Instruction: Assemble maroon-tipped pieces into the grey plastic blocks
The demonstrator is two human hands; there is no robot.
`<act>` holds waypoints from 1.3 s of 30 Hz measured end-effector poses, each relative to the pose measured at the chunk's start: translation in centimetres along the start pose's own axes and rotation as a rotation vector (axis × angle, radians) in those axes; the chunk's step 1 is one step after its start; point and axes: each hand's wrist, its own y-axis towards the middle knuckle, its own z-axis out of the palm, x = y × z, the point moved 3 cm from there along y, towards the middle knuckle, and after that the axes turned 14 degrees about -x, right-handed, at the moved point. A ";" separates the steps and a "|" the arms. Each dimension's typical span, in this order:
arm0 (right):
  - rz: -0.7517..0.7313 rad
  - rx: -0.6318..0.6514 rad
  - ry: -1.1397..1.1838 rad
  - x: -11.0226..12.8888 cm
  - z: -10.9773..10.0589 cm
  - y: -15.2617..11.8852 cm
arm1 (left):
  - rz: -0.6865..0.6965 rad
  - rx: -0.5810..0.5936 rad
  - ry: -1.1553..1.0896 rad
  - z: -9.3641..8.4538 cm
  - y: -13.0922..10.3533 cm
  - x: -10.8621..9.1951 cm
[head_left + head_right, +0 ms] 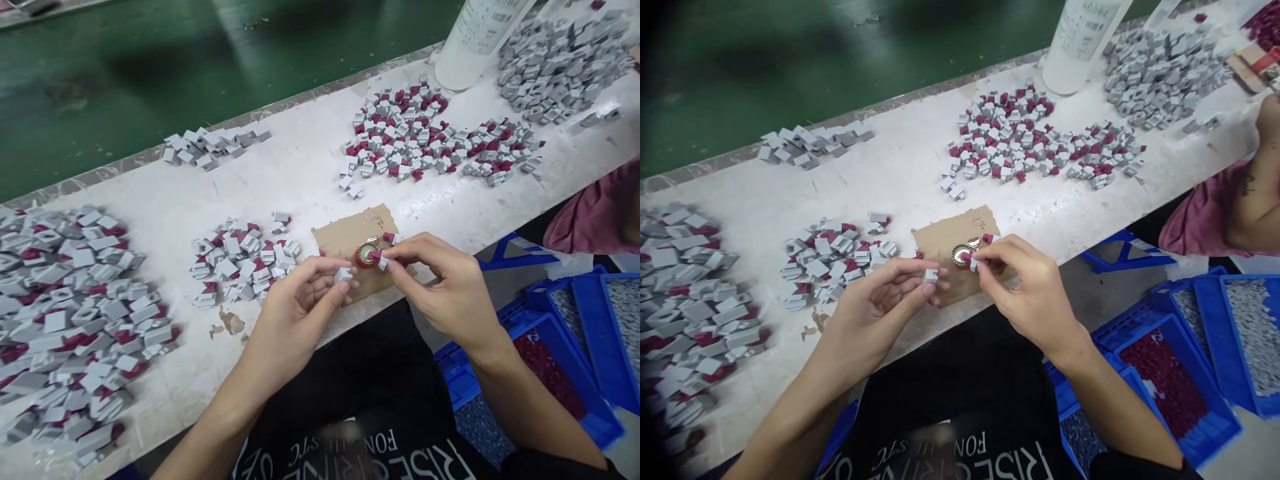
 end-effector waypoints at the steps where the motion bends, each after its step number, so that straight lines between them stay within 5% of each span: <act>1: -0.004 0.004 0.000 0.0 0.0 0.0 | 0.019 0.000 0.004 0.1 0.0 0.0; 7: 0.034 -0.017 0.039 0.1 -0.1 -0.2 | 0.107 -0.058 0.000 0.8 0.3 -0.4; 15: 0.426 -0.121 0.469 -1.9 -0.8 0.1 | 0.030 -0.013 -0.160 2.8 1.6 -1.1; 39: 0.248 -0.031 0.369 -0.1 -0.9 0.3 | 0.103 0.091 -0.148 4.1 1.4 -0.5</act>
